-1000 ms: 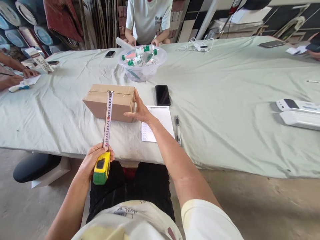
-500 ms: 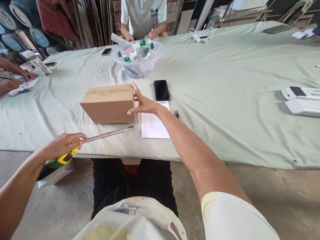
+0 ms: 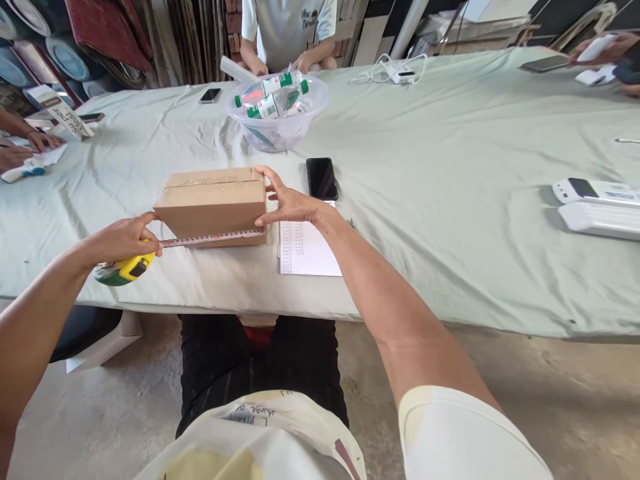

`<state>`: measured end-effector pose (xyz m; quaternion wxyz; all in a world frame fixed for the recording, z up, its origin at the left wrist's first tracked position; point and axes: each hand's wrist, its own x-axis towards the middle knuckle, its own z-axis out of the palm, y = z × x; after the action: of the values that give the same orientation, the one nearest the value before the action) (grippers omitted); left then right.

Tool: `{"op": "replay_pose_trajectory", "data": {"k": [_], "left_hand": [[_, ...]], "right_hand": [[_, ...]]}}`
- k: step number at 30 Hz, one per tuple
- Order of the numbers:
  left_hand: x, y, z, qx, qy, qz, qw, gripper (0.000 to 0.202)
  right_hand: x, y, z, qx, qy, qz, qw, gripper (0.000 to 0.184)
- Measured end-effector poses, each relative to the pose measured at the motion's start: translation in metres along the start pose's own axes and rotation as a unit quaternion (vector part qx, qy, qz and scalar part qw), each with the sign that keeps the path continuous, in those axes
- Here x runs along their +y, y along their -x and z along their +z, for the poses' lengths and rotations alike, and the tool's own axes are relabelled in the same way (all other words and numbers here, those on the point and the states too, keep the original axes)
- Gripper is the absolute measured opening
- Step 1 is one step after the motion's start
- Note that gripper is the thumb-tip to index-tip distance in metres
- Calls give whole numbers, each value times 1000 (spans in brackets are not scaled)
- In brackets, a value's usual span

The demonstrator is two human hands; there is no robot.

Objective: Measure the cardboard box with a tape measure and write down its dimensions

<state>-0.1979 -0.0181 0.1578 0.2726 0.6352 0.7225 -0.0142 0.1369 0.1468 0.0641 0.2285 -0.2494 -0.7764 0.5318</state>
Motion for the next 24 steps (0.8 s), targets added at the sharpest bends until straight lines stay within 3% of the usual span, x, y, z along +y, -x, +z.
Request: {"op": "replay_pose_trajectory", "data": {"k": [5,12,20,24], "left_hand": [[6,-10,-5,19,-6,3,1000,53],[5,-20,-6,57,4,-3,998,19],[-10,-25,-4,48,51,-5,998,43],[-16,-28,5,42,69,3,997,34]], "right_hand": [[-7,2,4,-9,9,2,1000,123],[0,4,3,-21,30,11,999,125],[1,1,0,-14,-5,15,1000,124],[-4,0,-3,-13,17,35,999,120]]}}
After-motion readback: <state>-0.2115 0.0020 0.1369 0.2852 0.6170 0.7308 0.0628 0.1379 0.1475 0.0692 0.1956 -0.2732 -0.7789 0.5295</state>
